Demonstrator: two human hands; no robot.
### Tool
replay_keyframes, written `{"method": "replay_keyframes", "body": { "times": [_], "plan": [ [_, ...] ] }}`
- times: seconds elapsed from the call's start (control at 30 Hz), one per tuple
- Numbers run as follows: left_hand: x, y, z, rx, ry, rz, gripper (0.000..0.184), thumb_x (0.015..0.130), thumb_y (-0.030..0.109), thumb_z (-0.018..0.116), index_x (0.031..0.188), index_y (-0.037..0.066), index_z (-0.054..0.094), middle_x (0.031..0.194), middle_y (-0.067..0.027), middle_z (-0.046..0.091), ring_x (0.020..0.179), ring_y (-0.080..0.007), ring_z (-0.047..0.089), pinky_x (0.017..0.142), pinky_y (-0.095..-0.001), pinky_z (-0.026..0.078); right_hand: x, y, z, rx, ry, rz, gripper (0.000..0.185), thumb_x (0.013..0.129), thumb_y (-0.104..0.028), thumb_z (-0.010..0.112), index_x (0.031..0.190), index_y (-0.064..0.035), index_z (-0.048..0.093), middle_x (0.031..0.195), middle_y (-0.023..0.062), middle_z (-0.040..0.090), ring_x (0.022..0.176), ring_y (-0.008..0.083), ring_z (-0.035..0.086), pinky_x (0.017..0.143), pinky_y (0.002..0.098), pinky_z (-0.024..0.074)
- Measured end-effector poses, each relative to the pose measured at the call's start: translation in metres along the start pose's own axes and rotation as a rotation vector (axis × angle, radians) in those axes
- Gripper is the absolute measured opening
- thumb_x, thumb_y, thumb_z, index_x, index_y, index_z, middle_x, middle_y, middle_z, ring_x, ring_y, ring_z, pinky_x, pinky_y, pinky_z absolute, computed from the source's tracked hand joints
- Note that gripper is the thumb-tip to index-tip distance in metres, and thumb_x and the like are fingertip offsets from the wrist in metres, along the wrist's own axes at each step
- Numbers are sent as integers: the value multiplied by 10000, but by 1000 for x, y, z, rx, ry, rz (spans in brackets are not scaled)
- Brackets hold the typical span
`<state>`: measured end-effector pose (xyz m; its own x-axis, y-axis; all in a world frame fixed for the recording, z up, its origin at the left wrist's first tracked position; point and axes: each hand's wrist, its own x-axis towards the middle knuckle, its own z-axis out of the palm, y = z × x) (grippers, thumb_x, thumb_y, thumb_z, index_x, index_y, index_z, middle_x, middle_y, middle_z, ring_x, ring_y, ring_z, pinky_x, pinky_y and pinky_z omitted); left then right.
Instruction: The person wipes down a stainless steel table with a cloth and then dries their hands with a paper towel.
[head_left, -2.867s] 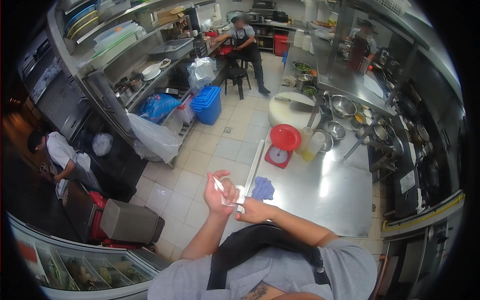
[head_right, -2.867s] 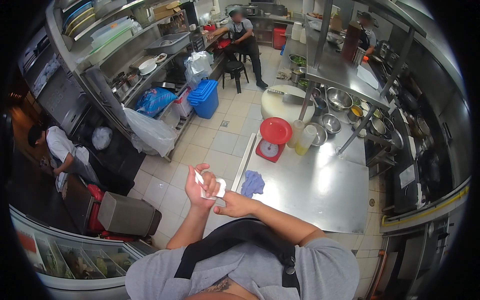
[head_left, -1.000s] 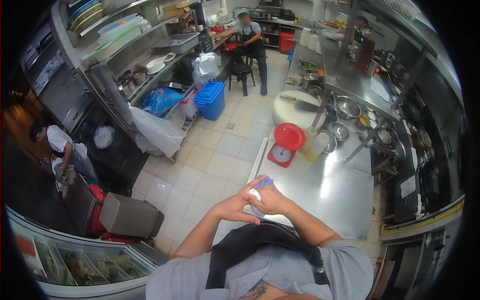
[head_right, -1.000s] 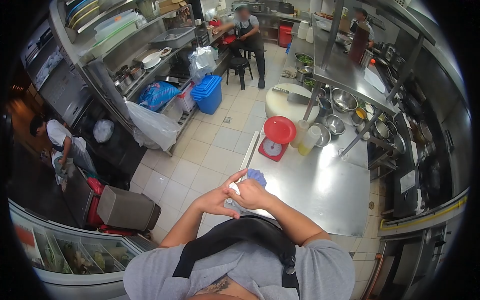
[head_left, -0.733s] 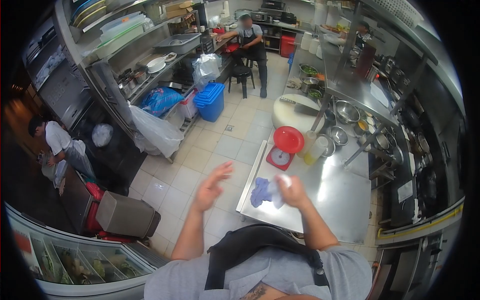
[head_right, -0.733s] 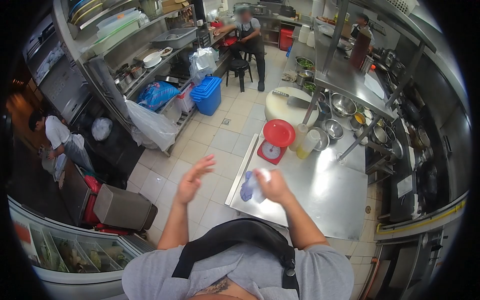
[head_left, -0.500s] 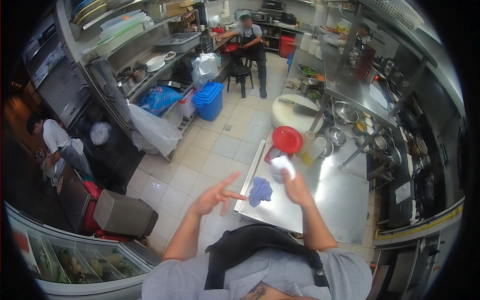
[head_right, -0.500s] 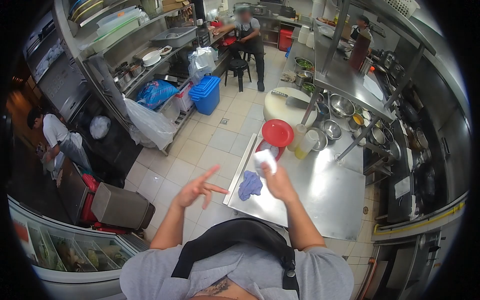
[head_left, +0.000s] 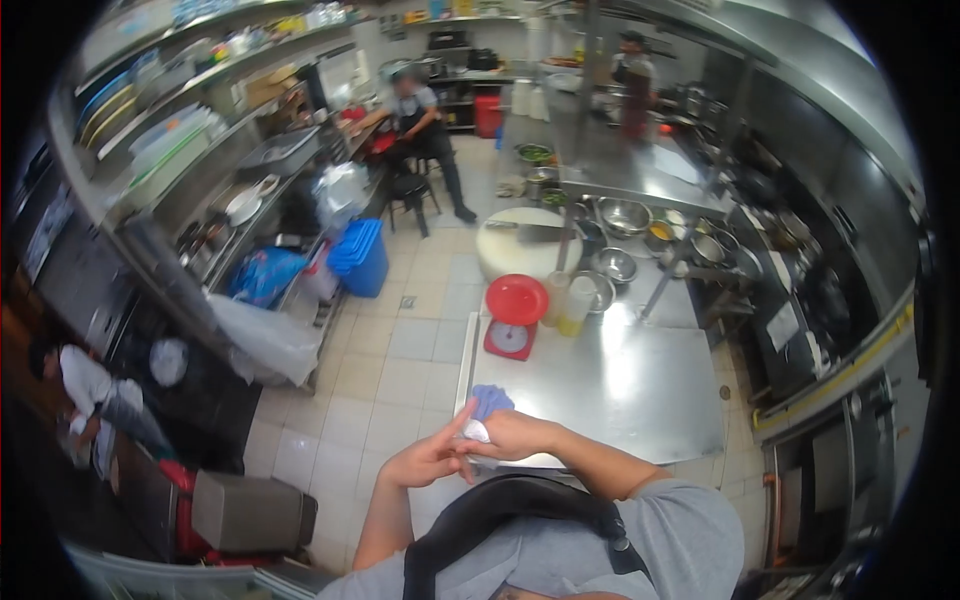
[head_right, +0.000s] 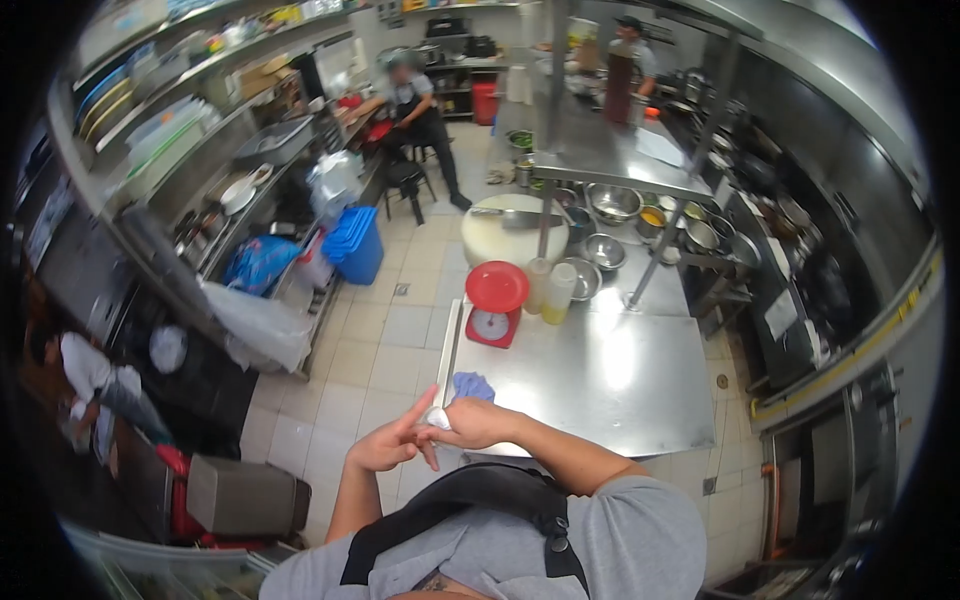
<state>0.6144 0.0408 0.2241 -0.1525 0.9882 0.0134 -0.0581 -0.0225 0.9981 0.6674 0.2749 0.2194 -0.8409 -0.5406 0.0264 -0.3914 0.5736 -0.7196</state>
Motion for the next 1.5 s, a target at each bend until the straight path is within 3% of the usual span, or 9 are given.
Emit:
{"method": "replay_keyframes", "body": {
  "times": [0.17, 0.27, 0.43, 0.67, 0.87, 1.03, 1.13, 1.2, 1.5],
  "plan": [
    [-37, 6, -36, -4, 505, 260, 1203, 887, 737, 583, 1626, 189, -193, 1648, -278, 262, 903, -274, 737, 821, -381, 598, -32, 6, -49, 425, 176, 301, 493, 1079, -447, 473, 982, -4, 666, 883, 215, 685, 817, 382, 668, 751, 467, 513],
    [-32, 8, -32, -162, 361, 329, 1234, 846, 813, 554, 1613, 242, -227, 1691, -259, 103, 976, -336, 732, 799, -436, 627, -34, 25, -43, 294, 538, 233, 476, 1097, -424, 431, 1068, 1, 643, 958, 212, 692, 878, 367, 668, 801, 451, 516],
    [31, -25, 10, -245, 266, 208, 1138, 861, 872, 413, 1606, 301, -230, 1715, -185, -62, 1283, -423, 577, 927, -565, 583, 2, 0, 11, 187, 98, 202, 438, 1103, -384, 413, 1088, -1, 624, 957, 270, 676, 905, 436, 658, 791, 493, 508],
    [19, -37, -6, -422, 190, 206, 1089, 891, 857, 359, 1625, 266, -189, 1709, -221, -14, 1376, -434, 496, 1002, -577, 538, -14, 17, 26, 131, 101, -52, 327, 1063, -263, 514, 1029, 49, 609, 964, 287, 660, 968, 463, 640, 850, 499, 493],
    [-5, -37, -56, -140, 733, 184, 879, 1008, 717, 349, 1658, 171, 121, 1700, -126, 177, 1330, -433, 538, 1025, -570, 524, -50, 23, -26, 211, 235, 46, 314, 1073, -252, 504, 1198, 18, 604, 1076, 246, 650, 1036, 420, 615, 948, 475, 475],
    [14, -34, -37, -317, 479, 273, 907, 987, 762, 330, 1649, 156, 198, 1708, -117, 178, 1477, -409, 369, 1084, -579, 468, -42, 34, -23, 54, 511, 371, 277, 1040, -179, 508, 1201, 38, 571, 1131, 300, 638, 1100, 487, 575, 981, 530, 457],
    [49, -38, -1, -585, 311, 426, 939, 970, 786, 327, 1648, 151, 190, 1711, -140, 151, 1514, -414, 297, 1099, -652, 423, -16, 61, 26, 112, 706, 1, 355, 937, -119, 538, 1244, 53, 584, 1166, 319, 644, 1138, 479, 594, 996, 517, 458],
    [71, -56, 4, -473, 270, 383, 949, 964, 794, 321, 1649, 153, 180, 1710, -152, 136, 1514, -427, 288, 1069, -689, 432, -10, 48, 38, 278, 61, 564, 327, 918, -116, 539, 1186, 42, 641, 1108, 290, 680, 1092, 403, 645, 959, 473, 481],
    [87, -62, -8, -403, 297, 366, 931, 999, 736, 341, 1634, 73, 187, 1697, -171, 147, 1459, -421, 395, 1024, -553, 540, -66, 54, -15, 335, 75, 26, 335, 928, -28, 480, 1199, -10, 676, 1083, 195, 714, 1005, 308, 661, 922, 405, 502]
  ]
}}
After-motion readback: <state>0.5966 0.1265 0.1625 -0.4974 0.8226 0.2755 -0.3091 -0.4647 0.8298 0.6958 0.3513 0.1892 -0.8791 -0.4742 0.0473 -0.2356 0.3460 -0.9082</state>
